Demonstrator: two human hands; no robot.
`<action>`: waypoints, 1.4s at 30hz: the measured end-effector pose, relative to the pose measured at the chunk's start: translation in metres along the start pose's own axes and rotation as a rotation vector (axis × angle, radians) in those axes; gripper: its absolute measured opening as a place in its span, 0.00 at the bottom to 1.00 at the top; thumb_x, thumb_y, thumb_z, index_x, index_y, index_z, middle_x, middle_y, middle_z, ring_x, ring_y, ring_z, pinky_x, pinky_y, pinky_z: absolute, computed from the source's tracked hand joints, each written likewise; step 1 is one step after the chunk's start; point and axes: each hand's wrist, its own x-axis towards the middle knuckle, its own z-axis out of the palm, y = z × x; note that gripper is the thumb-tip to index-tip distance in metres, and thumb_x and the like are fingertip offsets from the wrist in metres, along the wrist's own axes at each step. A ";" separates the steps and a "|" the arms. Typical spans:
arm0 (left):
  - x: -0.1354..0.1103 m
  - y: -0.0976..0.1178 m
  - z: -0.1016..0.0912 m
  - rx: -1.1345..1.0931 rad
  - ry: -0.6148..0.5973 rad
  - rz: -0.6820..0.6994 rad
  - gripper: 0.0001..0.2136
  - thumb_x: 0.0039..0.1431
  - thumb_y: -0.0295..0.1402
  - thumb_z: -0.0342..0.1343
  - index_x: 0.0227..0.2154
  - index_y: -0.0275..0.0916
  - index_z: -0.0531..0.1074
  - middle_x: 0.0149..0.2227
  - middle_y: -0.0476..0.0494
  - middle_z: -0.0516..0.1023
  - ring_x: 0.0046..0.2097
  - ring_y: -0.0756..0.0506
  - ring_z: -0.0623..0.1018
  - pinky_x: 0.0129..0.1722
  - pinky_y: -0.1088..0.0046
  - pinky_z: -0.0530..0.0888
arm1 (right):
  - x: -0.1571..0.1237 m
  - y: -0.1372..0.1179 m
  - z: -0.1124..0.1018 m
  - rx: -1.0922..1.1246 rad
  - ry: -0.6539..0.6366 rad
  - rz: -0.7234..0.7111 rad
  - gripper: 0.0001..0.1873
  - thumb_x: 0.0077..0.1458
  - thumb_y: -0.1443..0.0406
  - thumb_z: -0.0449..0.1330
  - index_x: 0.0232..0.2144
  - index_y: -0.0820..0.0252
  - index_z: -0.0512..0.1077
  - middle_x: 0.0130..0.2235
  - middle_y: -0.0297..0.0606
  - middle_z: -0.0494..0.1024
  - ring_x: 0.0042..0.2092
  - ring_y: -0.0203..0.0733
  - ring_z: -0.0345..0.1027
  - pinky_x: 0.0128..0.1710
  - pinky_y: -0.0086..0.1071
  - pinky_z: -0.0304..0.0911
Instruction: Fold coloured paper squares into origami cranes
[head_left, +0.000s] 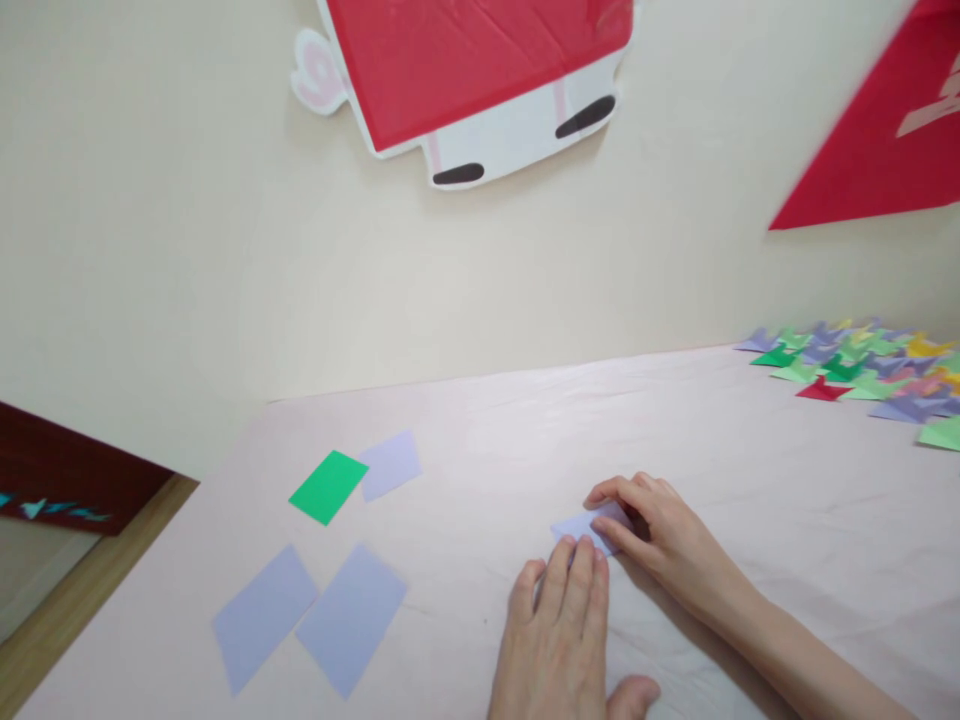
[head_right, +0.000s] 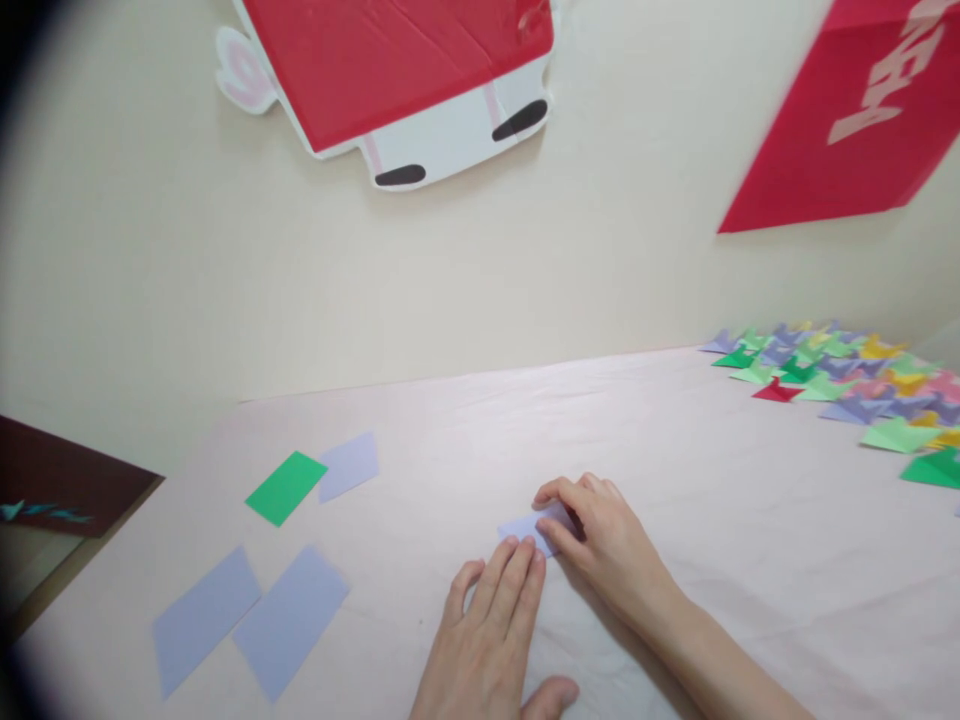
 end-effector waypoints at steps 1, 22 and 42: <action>0.000 0.000 -0.001 -0.002 -0.004 -0.002 0.35 0.65 0.57 0.39 0.61 0.33 0.62 0.65 0.42 0.61 0.63 0.40 0.66 0.55 0.58 0.66 | 0.000 0.000 0.000 -0.008 0.003 -0.003 0.09 0.56 0.63 0.56 0.37 0.55 0.75 0.33 0.39 0.73 0.37 0.48 0.64 0.40 0.41 0.60; 0.004 -0.001 -0.014 -0.083 -0.137 -0.040 0.36 0.65 0.57 0.38 0.64 0.34 0.58 0.67 0.38 0.54 0.65 0.38 0.62 0.56 0.52 0.64 | 0.002 -0.006 0.001 -0.100 0.037 -0.089 0.08 0.58 0.65 0.56 0.30 0.55 0.75 0.29 0.37 0.76 0.35 0.46 0.67 0.38 0.39 0.58; 0.007 -0.010 -0.027 0.010 -0.087 -0.025 0.29 0.62 0.56 0.47 0.54 0.37 0.70 0.61 0.38 0.68 0.60 0.35 0.69 0.53 0.50 0.66 | -0.015 -0.026 0.006 -0.223 0.098 -0.089 0.09 0.50 0.65 0.62 0.36 0.56 0.68 0.37 0.38 0.75 0.40 0.49 0.65 0.42 0.42 0.55</action>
